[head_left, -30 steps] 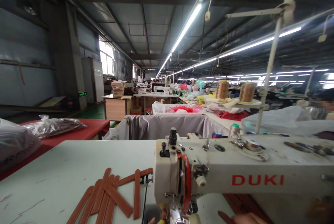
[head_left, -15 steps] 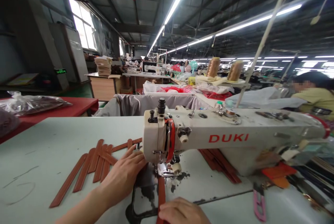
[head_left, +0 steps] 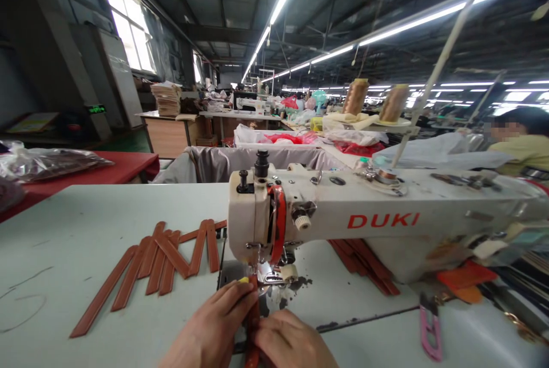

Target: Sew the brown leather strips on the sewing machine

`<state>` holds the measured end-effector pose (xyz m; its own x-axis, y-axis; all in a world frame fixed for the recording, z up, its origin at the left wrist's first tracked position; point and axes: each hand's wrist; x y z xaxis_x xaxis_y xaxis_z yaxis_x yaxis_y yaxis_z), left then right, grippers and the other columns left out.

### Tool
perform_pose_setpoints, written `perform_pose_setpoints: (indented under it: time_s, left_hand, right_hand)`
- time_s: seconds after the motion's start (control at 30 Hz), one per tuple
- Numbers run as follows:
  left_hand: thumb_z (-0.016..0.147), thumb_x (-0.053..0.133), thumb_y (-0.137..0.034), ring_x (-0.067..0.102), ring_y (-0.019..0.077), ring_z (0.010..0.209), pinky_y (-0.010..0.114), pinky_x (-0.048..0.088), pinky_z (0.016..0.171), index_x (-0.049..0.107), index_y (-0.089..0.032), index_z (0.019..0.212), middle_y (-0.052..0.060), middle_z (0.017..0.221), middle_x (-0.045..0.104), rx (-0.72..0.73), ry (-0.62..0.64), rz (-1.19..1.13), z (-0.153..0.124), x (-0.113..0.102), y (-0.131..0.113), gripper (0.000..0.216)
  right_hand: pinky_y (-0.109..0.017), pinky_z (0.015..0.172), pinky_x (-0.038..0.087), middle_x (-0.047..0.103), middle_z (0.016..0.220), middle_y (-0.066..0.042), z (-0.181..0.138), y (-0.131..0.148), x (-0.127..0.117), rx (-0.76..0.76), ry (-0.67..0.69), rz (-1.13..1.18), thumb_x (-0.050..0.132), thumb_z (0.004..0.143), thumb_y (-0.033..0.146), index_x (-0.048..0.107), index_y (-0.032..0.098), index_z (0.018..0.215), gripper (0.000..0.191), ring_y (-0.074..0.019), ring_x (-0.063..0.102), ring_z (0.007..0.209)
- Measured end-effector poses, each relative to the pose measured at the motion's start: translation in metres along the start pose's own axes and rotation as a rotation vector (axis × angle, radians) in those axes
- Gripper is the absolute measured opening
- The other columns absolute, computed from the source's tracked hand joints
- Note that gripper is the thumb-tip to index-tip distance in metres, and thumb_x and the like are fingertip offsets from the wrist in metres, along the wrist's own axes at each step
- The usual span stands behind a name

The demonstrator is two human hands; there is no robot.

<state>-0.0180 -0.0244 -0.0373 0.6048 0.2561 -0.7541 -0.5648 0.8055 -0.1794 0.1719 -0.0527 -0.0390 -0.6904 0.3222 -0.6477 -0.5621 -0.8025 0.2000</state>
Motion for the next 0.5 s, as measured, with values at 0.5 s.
perform_pose_setpoints:
  time_s: [0.5]
  left_hand:
    - [0.077,0.044,-0.006,0.061,0.0203,0.117,0.027,0.044,0.106,0.045,-0.016,0.137,0.011,0.125,0.065,0.109,0.046,-0.001,0.014,-0.013,-0.001,0.06]
  right_hand:
    - [-0.024,0.071,0.058,0.072,0.091,-0.006,-0.008,-0.008,0.002,-0.026,-0.008,-0.007,0.046,0.088,0.004,0.064,0.016,0.096,0.023,-0.0173,0.065,0.076]
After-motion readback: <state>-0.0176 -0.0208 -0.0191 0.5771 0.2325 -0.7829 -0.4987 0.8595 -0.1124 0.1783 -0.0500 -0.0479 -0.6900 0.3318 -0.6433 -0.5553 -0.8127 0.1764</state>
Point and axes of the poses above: each hand's wrist, its own z-axis towards the middle knuckle, its own x-axis out of the palm, y = z × x
